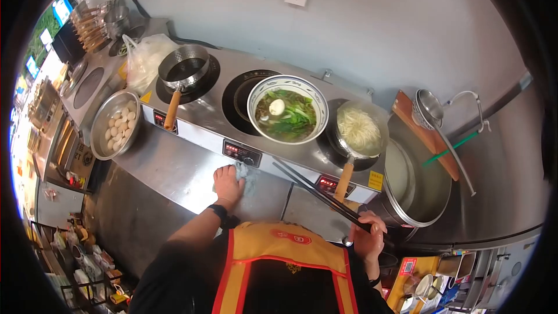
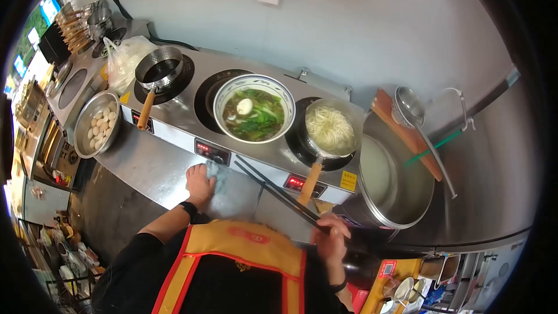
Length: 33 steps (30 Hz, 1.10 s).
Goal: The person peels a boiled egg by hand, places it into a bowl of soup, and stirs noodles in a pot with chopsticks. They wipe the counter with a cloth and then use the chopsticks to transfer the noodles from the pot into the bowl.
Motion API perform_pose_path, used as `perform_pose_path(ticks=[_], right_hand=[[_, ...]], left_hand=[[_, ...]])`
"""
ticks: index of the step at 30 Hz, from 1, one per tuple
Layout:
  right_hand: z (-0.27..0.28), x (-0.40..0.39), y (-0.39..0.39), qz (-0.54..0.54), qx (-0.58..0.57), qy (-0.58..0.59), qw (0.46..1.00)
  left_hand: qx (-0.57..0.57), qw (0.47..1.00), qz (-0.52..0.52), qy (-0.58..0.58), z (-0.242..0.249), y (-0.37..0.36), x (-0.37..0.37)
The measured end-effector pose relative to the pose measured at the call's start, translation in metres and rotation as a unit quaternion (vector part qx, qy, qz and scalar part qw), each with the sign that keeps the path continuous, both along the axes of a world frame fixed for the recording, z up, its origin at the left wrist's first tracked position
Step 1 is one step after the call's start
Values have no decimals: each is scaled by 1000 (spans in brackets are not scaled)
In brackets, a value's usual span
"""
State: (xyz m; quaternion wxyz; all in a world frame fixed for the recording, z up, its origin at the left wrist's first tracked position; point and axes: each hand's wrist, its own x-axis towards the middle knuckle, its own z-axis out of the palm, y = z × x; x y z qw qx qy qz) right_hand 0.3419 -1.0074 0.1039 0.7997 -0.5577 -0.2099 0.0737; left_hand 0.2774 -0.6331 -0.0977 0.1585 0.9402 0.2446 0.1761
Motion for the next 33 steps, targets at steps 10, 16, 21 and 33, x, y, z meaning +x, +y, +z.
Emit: perform_pose_path(ticks=[10, 16, 21, 33], right_hand=[[-3, 6, -45, -105, 18, 88, 990], [-18, 35, -77, -257, 67, 50, 963], [-5, 84, -99, -340, 67, 57, 936], [6, 169, -59, -299, -138, 4, 944]], left_hand=[[62, 998, 16, 10, -6, -2, -1], [64, 997, 35, -3, -7, -3, 1], [67, 995, 68, -8, -7, -7, 3], [73, 995, 63, -24, -2, -8, 4]])
